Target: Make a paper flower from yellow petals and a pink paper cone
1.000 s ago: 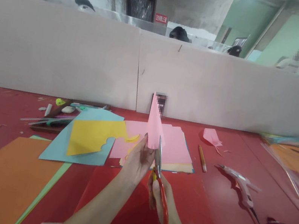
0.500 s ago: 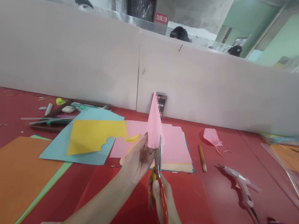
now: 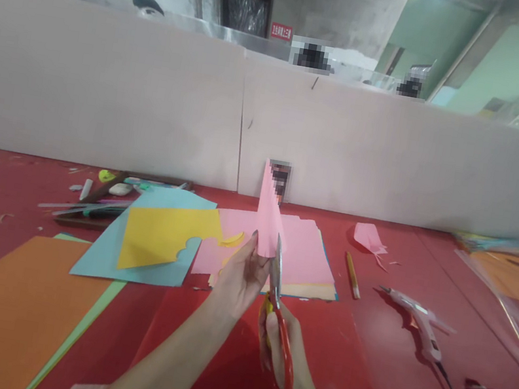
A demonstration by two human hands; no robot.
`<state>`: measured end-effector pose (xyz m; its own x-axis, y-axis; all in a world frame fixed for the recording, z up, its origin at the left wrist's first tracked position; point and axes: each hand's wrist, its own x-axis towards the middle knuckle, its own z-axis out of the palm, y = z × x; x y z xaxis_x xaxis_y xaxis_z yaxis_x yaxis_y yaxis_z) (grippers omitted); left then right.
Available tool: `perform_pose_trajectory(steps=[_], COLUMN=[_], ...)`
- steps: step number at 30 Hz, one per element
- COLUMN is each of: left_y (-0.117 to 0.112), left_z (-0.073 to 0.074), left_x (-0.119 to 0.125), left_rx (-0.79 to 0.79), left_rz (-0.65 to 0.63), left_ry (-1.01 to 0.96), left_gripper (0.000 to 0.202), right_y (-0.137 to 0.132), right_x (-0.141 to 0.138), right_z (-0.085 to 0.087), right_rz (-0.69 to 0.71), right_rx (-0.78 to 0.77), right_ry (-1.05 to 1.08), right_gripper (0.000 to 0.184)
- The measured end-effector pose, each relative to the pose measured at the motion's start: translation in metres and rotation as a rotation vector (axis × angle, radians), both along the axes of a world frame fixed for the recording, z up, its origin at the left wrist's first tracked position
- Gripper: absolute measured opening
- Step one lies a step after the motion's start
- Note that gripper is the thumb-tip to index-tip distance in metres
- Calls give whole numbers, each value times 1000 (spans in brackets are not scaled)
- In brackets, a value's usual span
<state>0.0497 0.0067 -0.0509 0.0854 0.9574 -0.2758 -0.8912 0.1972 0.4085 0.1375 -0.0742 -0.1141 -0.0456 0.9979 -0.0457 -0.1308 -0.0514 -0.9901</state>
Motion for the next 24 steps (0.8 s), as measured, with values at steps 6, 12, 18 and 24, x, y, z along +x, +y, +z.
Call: perform_pose_trajectory(steps=[6,12,18,24], left_y=[-2,-9,-16,-13], left_z=[-1,2,4,3], left_x=[4,12,19,16], left_rx=[15,-8,-16,-86], left_rz=[-13,-94,-63,-35], left_ry=[-25,23,72,115], left_gripper=[14,18,17,13], right_y=[3,0,3,4], right_x=[3,2,4,7], right_z=[-3,2,0,3], right_rz=[20,-13,19,101], right_rx=[30,53,-10,-5], right_ry=[-52,-69,-27,-75], right_gripper=[40,43,40,38])
